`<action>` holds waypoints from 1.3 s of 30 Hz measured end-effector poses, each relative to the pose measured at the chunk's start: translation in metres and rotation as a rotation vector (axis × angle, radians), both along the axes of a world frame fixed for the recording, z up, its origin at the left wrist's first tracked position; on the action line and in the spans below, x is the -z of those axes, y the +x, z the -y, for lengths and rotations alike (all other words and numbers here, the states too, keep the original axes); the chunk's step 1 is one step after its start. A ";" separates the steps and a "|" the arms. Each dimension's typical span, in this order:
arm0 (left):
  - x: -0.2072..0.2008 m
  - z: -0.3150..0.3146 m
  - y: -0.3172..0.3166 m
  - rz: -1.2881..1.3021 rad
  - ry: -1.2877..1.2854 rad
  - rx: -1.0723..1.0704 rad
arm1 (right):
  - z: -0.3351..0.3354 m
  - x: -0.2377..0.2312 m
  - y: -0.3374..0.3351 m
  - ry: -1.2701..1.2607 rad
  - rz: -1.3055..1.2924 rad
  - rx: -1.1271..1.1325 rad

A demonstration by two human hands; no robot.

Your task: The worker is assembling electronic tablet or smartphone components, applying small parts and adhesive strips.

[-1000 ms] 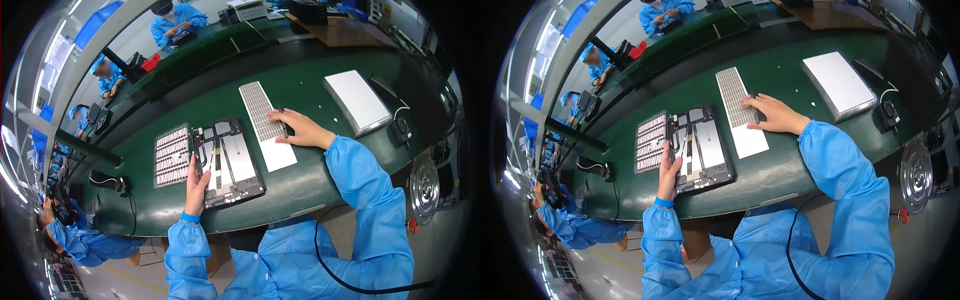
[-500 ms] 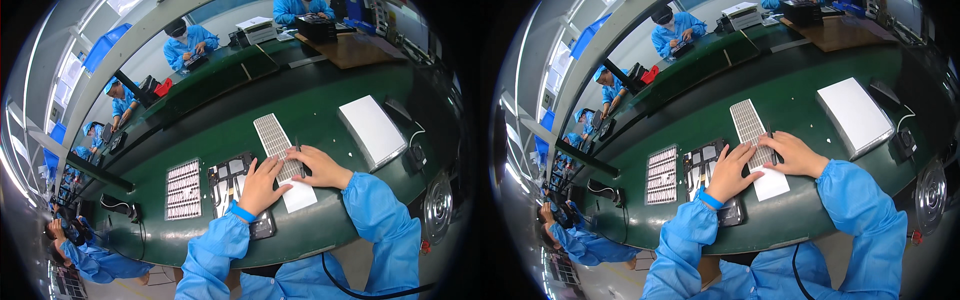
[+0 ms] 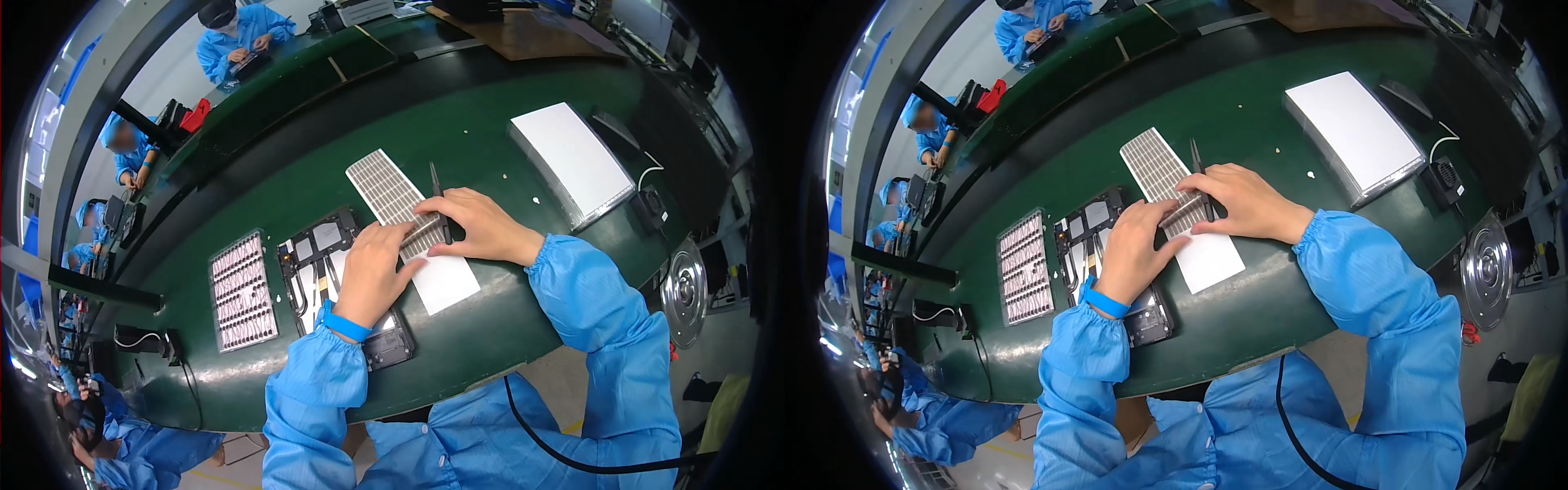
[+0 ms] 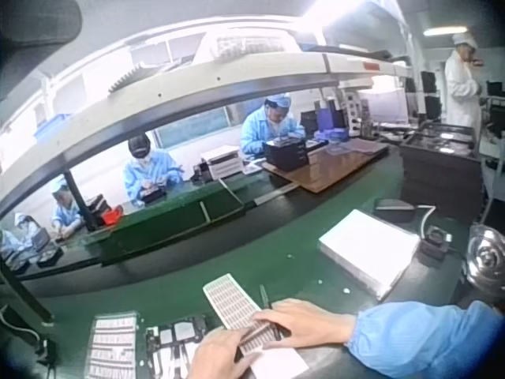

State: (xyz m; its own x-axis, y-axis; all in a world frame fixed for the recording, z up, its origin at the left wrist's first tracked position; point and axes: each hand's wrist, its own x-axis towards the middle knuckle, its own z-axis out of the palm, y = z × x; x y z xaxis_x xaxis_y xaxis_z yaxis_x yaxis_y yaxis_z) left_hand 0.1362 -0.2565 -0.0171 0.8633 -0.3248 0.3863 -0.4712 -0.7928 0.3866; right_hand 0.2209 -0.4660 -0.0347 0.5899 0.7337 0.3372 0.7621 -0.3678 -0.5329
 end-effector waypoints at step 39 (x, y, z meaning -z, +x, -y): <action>-0.001 0.000 -0.003 0.044 -0.409 0.051 | 0.004 0.000 -0.011 0.452 -0.014 -0.020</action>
State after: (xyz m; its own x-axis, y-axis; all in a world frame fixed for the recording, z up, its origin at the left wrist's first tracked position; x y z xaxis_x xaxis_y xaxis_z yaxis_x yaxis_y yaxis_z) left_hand 0.1336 -0.2568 -0.0162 0.8298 -0.1789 0.5286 -0.5291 -0.5533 0.6434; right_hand 0.2098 -0.4698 -0.0350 0.5839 0.5259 0.6184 0.7583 -0.0815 -0.6468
